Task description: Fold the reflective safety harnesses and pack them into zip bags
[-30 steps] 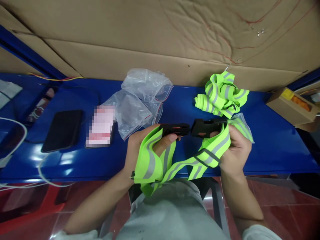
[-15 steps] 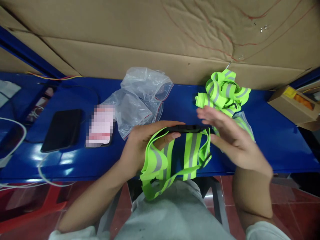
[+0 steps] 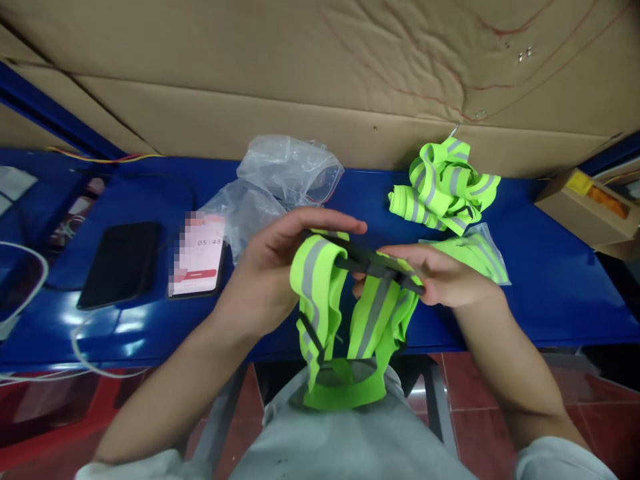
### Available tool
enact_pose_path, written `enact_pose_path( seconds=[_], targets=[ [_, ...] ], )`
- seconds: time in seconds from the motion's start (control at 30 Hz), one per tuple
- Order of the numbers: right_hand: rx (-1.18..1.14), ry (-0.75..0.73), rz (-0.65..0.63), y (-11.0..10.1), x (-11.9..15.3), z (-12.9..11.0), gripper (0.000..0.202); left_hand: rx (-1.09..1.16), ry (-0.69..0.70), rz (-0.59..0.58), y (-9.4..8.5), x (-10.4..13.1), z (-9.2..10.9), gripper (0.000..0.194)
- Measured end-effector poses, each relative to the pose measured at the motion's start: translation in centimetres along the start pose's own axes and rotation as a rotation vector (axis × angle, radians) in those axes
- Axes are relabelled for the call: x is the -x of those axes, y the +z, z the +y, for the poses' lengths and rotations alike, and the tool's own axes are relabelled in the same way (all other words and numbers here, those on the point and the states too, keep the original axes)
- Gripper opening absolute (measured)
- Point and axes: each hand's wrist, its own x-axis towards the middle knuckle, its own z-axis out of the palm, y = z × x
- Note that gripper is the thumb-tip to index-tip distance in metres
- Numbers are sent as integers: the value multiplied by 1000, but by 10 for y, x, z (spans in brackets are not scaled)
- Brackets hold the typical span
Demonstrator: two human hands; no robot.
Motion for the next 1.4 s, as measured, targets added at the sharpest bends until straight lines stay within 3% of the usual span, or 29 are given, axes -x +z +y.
enact_pose_path(
  seconds=[0.1,0.2,0.33,0.4,0.53,0.63,0.77,0.87,0.97,1.1,1.17,1.27,1.4],
  targets=[
    [-70,-62,106,5,-7,7,51,295,-260,-30,-7,-1,-5,37],
    [-84,-120,278,12,-11,9,50,498,-414,-59,-11,-3,-6,45],
    [-60,-193,416,13,-19,8,39,402,-590,-168,-11,-8,-12,47],
    [-18,-209,450,11,-23,5,36,290,-640,-130,-10,-14,-17,39],
    [200,-198,475,2,-28,5,42,194,-510,17,-4,-25,-34,30],
    [362,-281,549,-6,-32,16,45,200,-400,102,3,-26,-50,28],
    [582,-433,754,-11,-40,44,29,285,-484,104,10,-16,-71,31],
    [609,-388,894,-11,-48,58,31,303,-548,94,13,-8,-83,36],
    [543,-269,829,-9,-51,57,34,287,-540,119,12,-6,-90,35],
    [322,-124,552,-9,-45,35,49,215,-468,186,6,-6,-91,28],
    [300,-93,496,-11,-41,28,53,155,-404,215,5,-6,-89,27],
    [523,-141,593,-10,-36,27,43,119,-395,215,7,-4,-86,24],
    [816,-259,755,-6,-34,27,32,353,-576,79,10,-1,-86,40]
  ],
)
